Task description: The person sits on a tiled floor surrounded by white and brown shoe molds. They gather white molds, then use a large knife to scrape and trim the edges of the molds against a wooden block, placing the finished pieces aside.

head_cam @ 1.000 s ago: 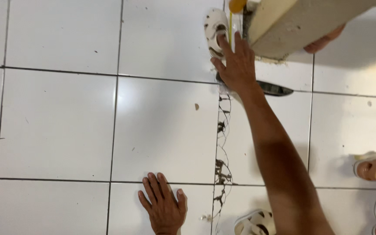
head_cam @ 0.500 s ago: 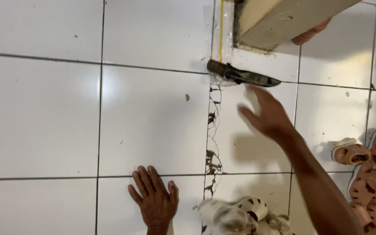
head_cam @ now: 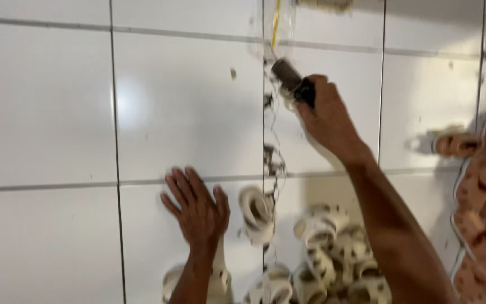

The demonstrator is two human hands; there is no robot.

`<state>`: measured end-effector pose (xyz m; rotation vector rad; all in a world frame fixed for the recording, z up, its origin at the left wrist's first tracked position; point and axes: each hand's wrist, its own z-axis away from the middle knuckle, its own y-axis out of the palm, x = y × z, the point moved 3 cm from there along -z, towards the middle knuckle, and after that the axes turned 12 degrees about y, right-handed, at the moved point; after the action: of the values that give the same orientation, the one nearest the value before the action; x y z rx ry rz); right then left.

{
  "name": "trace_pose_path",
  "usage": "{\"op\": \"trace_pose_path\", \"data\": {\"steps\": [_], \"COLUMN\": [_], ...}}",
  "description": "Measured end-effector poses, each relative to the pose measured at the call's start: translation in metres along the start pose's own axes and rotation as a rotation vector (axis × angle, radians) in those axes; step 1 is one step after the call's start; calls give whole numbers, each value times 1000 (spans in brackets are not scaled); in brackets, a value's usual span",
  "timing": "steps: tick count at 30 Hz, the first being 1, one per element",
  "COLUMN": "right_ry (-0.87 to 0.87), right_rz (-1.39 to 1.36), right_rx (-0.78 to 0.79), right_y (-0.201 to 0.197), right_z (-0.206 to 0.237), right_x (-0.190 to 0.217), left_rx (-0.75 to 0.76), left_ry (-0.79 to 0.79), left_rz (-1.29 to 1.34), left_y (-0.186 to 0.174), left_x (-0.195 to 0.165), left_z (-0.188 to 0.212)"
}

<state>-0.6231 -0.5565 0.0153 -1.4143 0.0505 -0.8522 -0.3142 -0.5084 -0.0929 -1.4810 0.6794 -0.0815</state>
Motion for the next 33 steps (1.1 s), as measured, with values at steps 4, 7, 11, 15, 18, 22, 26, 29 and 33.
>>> {"op": "trace_pose_path", "data": {"steps": [4,7,11,15,18,22,26,29,33], "right_ry": [163,-12,456,729,653,489,197,127,-55], "right_rz": [-155,-17,-142,-1020,-1306,-1443,-1354,-1311,-1078], "right_rx": [-25,-264,-319,-453,-607,-686,-896,-896,-730], "right_y": [-44,-85,-77,-43,-33,4,47,75,109], "right_z": [135,292,493,626,691,740,734,740,789], "right_x": [-6,-3,-32,-68,-88,-98,-85,-41,35], "left_rx": [-26,-42,261,617,102,185,-98,463,822], "left_ry": [44,167,381,614,390,-179,208,154,-428], "left_rz": [123,-17,822,880,885,832,466,1239,2046], "left_y": [-3,-18,-26,-33,-75,-101,-128,-133,-153], "left_x": [7,7,-49,-104,-37,54,16,-52,-100], "left_z": [13,12,16,78,114,199,292,404,502]}}
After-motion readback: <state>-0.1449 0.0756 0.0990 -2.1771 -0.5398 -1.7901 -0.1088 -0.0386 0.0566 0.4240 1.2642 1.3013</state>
